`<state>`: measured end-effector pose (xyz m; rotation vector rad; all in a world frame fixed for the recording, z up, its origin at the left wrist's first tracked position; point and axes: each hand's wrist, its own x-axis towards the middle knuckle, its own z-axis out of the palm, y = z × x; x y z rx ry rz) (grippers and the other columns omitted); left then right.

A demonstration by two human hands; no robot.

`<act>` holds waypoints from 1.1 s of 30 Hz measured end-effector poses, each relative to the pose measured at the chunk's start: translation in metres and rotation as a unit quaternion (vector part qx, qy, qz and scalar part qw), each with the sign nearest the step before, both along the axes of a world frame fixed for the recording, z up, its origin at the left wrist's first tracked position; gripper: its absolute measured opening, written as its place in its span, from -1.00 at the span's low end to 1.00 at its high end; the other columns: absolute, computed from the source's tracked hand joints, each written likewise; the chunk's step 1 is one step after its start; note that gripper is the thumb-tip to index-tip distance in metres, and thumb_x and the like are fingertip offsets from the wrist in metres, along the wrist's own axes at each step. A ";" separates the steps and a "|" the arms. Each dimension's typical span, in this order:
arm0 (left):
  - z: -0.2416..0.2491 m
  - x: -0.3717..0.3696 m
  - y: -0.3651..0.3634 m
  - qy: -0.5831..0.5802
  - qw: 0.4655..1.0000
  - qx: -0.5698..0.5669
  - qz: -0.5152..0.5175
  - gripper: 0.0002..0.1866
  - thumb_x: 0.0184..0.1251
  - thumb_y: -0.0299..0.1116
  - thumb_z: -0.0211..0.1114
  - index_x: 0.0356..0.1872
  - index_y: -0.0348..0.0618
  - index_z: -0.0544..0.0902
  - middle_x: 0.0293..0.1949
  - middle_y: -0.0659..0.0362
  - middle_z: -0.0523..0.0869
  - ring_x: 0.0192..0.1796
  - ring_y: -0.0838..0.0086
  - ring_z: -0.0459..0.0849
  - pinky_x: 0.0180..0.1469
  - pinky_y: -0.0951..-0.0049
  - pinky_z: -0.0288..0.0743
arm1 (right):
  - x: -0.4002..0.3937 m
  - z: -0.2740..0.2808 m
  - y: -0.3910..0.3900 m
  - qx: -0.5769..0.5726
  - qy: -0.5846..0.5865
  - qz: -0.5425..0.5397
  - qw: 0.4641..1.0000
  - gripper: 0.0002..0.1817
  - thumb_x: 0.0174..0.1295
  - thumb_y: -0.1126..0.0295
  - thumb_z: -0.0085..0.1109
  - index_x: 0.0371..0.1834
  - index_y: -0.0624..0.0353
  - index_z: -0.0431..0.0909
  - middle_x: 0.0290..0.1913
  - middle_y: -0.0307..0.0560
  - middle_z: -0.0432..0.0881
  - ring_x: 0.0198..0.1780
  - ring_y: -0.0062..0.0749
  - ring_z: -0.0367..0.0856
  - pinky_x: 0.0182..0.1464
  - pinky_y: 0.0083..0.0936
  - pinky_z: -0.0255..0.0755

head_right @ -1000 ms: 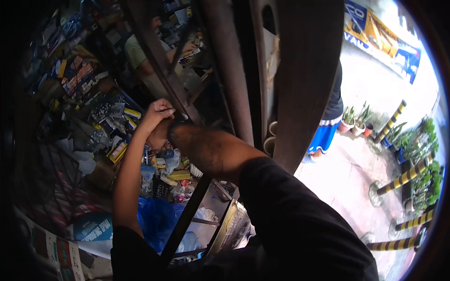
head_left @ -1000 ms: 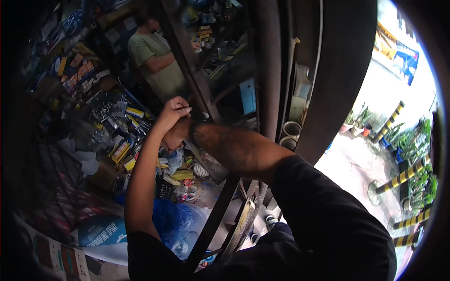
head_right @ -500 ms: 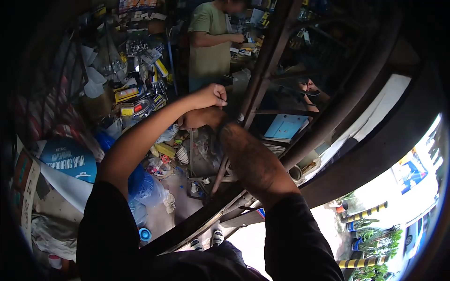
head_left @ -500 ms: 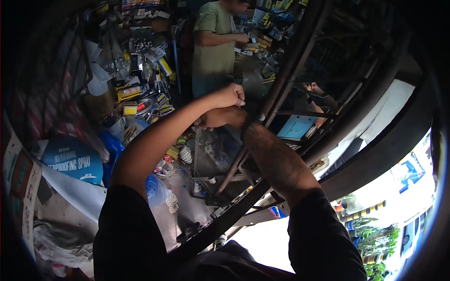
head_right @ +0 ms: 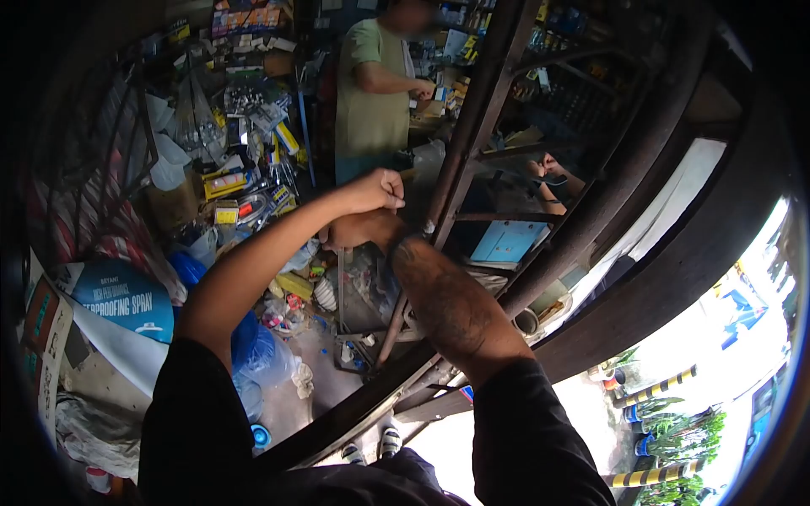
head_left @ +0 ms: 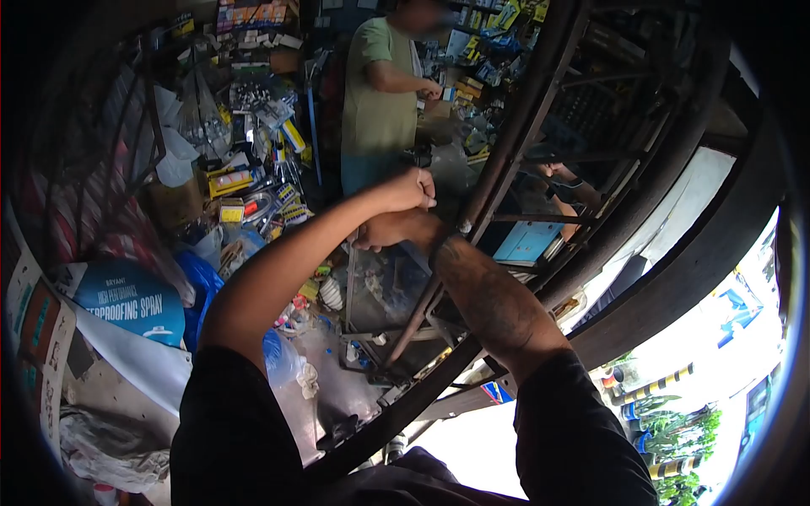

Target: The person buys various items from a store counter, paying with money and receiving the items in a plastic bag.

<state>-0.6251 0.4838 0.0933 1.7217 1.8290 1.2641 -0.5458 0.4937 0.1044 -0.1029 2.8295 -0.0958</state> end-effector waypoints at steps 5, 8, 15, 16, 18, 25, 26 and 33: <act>0.003 0.004 -0.003 -0.044 0.999 -0.009 -0.024 -0.83 0.02 -0.44 0.37 -0.41 -0.30 0.58 -0.47 0.11 0.66 -0.40 0.47 0.61 -0.32 0.47 0.45 | 0.007 0.008 -0.004 -0.028 -0.002 -0.005 1.000 -0.72 0.13 0.02 0.03 -0.28 -0.09 0.56 -0.43 -0.37 0.63 -0.31 -0.49 0.57 -0.21 -0.36 0.38; 0.002 0.003 -0.002 -0.013 1.000 0.021 -0.004 -0.83 0.05 -0.43 0.36 -0.42 -0.30 0.57 -0.50 0.15 0.64 -0.45 0.51 0.57 -0.36 0.47 0.43 | 0.000 -0.001 0.002 -0.013 0.028 0.004 1.000 -0.72 0.09 0.02 0.07 -0.25 -0.11 0.57 -0.43 -0.35 0.64 -0.30 -0.44 0.57 -0.20 -0.36 0.39; 0.009 0.009 -0.006 -0.051 0.998 0.022 -0.024 -0.83 0.17 -0.43 0.29 -0.40 -0.28 0.47 -0.52 0.16 0.60 -0.42 0.53 0.54 -0.35 0.48 0.40 | -0.010 -0.015 0.009 -0.008 0.024 -0.030 0.999 -0.74 0.07 0.03 0.09 -0.32 -0.11 0.61 -0.43 -0.31 0.64 -0.30 -0.40 0.57 -0.19 -0.35 0.39; 0.010 0.010 -0.007 -0.053 0.998 0.025 -0.023 -0.84 0.18 -0.44 0.27 -0.40 -0.27 0.46 -0.52 0.16 0.60 -0.42 0.52 0.54 -0.34 0.48 0.40 | -0.012 -0.018 0.010 -0.016 0.027 -0.016 0.999 -0.74 0.07 0.03 0.09 -0.33 -0.10 0.61 -0.43 -0.31 0.64 -0.30 -0.40 0.57 -0.19 -0.35 0.40; 0.011 0.011 -0.008 -0.057 0.998 0.031 -0.023 -0.86 0.22 -0.46 0.22 -0.40 -0.26 0.43 -0.52 0.15 0.59 -0.41 0.52 0.54 -0.32 0.49 0.40 | -0.013 -0.018 0.011 -0.029 0.034 0.013 0.999 -0.74 0.09 0.05 0.08 -0.33 -0.09 0.62 -0.43 -0.30 0.64 -0.31 -0.40 0.57 -0.21 -0.35 0.40; 0.011 0.010 -0.008 -0.038 0.998 0.037 -0.023 -0.86 0.25 -0.47 0.20 -0.40 -0.26 0.41 -0.53 0.15 0.58 -0.42 0.51 0.55 -0.32 0.51 0.39 | -0.004 -0.006 0.004 -0.086 0.023 0.022 0.996 -0.75 0.10 0.13 0.12 -0.25 -0.02 0.60 -0.42 -0.31 0.65 -0.32 -0.46 0.58 -0.23 -0.38 0.42; 0.012 0.010 -0.009 -0.043 0.998 0.036 -0.024 -0.86 0.25 -0.47 0.20 -0.39 -0.26 0.41 -0.53 0.14 0.58 -0.42 0.51 0.55 -0.32 0.51 0.39 | -0.004 -0.005 0.004 -0.083 0.017 0.019 0.996 -0.75 0.10 0.14 0.13 -0.22 -0.02 0.59 -0.42 -0.31 0.65 -0.31 -0.47 0.59 -0.23 -0.39 0.42; 0.013 0.012 -0.010 -0.060 0.998 0.005 -0.018 -0.89 0.29 -0.50 0.14 -0.36 -0.22 0.37 -0.52 0.23 0.52 -0.42 0.57 0.55 -0.31 0.58 0.34 | -0.002 -0.005 0.004 -0.080 0.033 0.036 0.996 -0.73 0.11 0.13 0.15 -0.15 -0.06 0.58 -0.43 -0.32 0.64 -0.34 -0.52 0.59 -0.20 -0.42 0.43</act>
